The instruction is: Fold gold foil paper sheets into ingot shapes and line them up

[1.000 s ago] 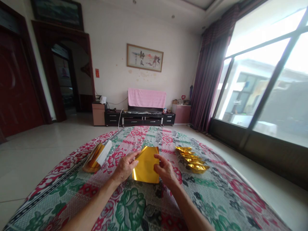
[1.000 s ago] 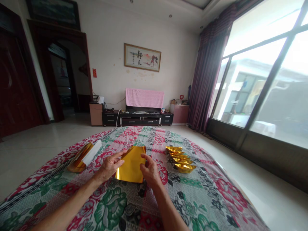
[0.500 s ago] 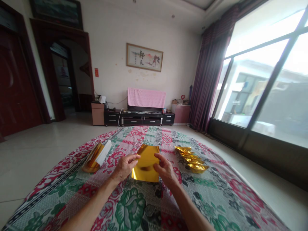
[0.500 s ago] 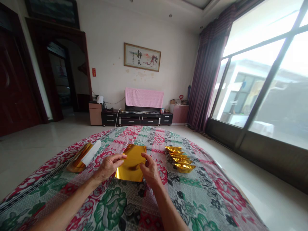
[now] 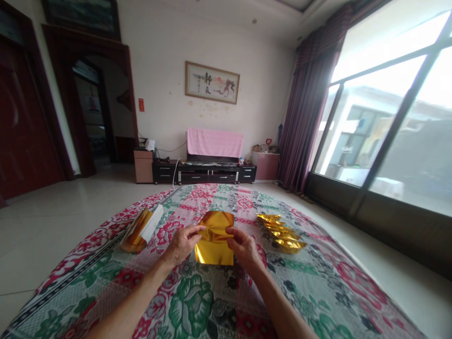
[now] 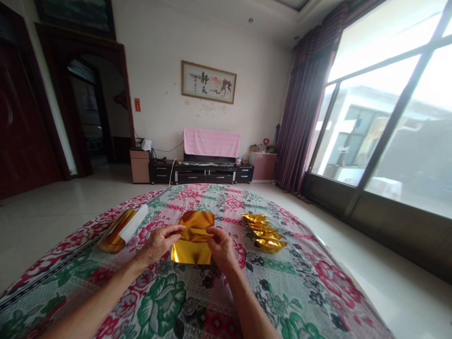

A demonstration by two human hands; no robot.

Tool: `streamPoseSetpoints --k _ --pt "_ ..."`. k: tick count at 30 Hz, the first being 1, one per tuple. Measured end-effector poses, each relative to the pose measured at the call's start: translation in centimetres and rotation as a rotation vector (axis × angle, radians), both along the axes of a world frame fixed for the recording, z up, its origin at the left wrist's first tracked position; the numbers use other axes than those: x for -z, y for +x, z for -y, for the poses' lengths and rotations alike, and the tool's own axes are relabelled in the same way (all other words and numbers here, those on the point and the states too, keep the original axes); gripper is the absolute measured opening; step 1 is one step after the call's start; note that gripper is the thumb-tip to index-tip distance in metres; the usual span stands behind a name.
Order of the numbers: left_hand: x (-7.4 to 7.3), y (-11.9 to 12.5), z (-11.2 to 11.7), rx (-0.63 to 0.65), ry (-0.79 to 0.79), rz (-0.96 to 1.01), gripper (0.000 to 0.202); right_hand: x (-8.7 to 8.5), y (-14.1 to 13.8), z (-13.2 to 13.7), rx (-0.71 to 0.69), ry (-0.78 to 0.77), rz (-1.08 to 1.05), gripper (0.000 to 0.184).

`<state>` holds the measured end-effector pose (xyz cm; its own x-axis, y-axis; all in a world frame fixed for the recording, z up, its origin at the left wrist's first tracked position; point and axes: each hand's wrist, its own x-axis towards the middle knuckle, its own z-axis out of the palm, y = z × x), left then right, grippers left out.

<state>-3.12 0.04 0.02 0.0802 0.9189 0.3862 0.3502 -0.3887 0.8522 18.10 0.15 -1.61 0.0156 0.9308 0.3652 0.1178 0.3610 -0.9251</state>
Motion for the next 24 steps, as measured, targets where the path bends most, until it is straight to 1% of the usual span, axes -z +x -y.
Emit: streamPoseSetpoints --k 6,8,10,14,18,22,24 --pt "0.4 0.0 -0.4 0.004 -0.009 0.065 0.033 -0.7 0.0 0.3 -0.024 -0.018 -0.082 0.027" --pt "0.4 0.0 -0.3 -0.011 0.013 0.062 0.031 -0.7 0.0 0.4 -0.017 0.000 -0.066 0.027" --pt "0.4 0.1 -0.2 -0.030 0.051 0.044 0.028 -0.6 0.0 0.4 0.020 0.034 -0.012 0.027" --pt "0.2 0.3 0.0 -0.064 0.162 -0.075 0.023 -0.5 0.0 0.5 0.100 0.074 0.134 0.025" --pt "-0.2 0.3 0.2 -0.093 0.273 -0.202 0.022 -1.0 -0.1 0.8 0.144 0.097 0.201 0.025" --pt "-0.8 0.3 0.5 -0.137 0.411 -0.322 0.023 -2.0 -0.1 1.3 0.244 0.194 0.338 0.020" --pt "-0.9 0.5 0.6 -0.157 0.444 -0.338 0.024 -2.4 -0.1 1.5 0.275 0.251 0.394 0.019"
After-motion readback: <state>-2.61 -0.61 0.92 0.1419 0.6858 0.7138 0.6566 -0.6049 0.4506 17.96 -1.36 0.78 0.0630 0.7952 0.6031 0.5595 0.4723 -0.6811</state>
